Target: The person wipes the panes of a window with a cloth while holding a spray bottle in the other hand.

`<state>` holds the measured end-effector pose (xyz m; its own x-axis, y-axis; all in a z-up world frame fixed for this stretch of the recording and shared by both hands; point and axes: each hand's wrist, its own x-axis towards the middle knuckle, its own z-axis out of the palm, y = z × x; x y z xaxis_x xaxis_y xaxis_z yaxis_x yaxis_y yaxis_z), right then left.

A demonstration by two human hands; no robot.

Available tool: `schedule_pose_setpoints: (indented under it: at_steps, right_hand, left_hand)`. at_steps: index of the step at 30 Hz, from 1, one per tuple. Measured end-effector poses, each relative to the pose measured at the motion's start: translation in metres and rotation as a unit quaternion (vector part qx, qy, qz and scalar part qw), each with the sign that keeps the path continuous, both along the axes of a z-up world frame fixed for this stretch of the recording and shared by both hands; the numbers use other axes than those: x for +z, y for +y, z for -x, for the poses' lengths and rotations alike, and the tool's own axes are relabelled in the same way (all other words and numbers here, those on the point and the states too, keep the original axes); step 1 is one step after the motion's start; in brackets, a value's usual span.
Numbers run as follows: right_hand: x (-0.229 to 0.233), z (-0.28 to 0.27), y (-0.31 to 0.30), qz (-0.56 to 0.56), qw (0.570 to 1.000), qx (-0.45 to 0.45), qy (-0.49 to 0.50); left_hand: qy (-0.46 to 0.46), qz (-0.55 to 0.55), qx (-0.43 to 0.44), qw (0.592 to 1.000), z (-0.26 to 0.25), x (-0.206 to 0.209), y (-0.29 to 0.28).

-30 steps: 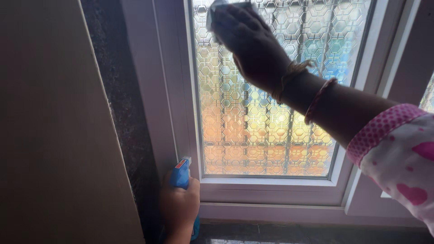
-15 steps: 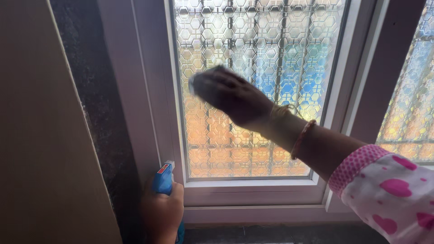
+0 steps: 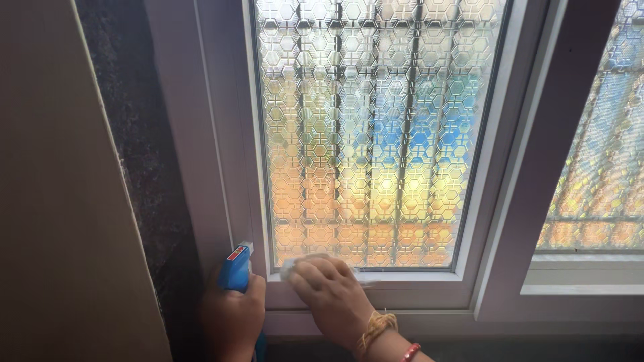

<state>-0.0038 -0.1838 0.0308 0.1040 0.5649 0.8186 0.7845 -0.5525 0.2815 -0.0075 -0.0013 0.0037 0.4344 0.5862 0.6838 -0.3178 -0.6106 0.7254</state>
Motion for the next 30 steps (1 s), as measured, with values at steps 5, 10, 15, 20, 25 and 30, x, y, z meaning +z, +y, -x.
schedule_pose_setpoints:
  at_steps: [5,10,15,20,25,30]
  right_hand:
    - [-0.032,-0.003,-0.079,-0.182,0.958,-0.207,0.083]
    - [-0.041,0.0,-0.121,-0.275,0.902,-0.326,0.073]
    - [-0.046,-0.01,-0.043,-0.203,0.947,-0.236,0.074]
    - [-0.04,-0.018,0.059,-0.133,0.985,-0.08,0.072]
    - [-0.043,-0.018,0.041,-0.129,0.985,-0.082,0.075]
    - [-0.059,-0.025,-0.076,-0.186,0.957,-0.211,0.068]
  left_hand:
    - [0.069,0.043,-0.018,0.997,-0.001,-0.002,0.003]
    - [0.026,0.037,-0.019,0.999,-0.007,-0.003,0.002]
    - [0.081,0.072,-0.004,0.994,-0.011,-0.006,0.0]
    - [0.032,0.062,0.004,0.998,-0.017,-0.014,0.001]
    - [-0.002,0.043,0.004,0.999,-0.021,-0.02,0.003]
    - [0.109,0.093,0.007,0.99,-0.021,-0.013,0.001]
